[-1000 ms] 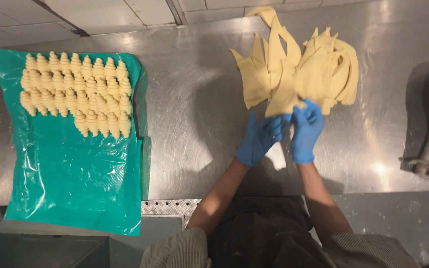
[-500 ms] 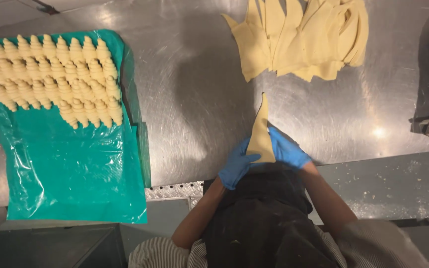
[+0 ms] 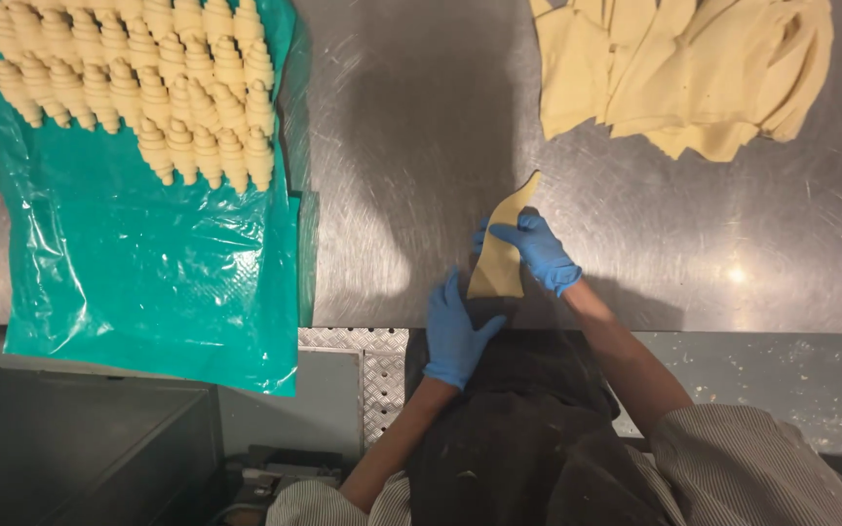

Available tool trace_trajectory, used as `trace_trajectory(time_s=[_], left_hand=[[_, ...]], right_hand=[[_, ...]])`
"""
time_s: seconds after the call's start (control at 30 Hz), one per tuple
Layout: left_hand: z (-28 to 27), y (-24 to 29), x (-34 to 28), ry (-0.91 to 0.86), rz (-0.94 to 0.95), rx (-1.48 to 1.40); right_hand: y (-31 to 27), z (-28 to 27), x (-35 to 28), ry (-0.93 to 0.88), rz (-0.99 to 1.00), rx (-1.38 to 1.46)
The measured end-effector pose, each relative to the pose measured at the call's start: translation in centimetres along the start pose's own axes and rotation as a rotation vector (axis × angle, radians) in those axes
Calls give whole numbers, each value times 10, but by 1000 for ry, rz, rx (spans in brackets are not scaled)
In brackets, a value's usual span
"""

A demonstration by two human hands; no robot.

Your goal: Rolling triangular pieces of dough into croissant shapes and placing them on a tray.

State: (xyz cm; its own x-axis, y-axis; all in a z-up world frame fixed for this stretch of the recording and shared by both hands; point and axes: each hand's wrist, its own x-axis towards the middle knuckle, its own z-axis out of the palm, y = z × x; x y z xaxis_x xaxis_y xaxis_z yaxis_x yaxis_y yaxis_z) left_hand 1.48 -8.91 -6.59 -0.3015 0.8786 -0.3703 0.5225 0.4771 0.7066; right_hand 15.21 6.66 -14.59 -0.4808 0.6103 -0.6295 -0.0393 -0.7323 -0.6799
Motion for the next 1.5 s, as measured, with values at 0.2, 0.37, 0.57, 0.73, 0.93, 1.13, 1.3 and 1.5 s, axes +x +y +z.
trace_trajectory(time_s=[0.2,0.37,0.57,0.73,0.93,1.13,1.3,1.5], left_hand=[[66,-63,-4,-137,733,441],[80,-46,13,-190,583,412],[75,-44,15,-174,585,475],[78,-47,14,-170,558,456],[82,-51,12,-162,571,489],[79,-49,12,-161,577,571],[79,-51,12,-157,581,566],[81,-52,13,-186,572,561]], right_hand=[[-1,14,10,53,-100,-31],[-11,21,14,40,-75,-56],[-18,13,42,-90,-84,-80],[-48,22,61,-123,-36,-33],[-68,22,95,-179,-127,-184],[-79,23,110,-142,-200,-152],[-101,29,130,-99,-205,-188],[-127,35,158,-115,-261,-199]])
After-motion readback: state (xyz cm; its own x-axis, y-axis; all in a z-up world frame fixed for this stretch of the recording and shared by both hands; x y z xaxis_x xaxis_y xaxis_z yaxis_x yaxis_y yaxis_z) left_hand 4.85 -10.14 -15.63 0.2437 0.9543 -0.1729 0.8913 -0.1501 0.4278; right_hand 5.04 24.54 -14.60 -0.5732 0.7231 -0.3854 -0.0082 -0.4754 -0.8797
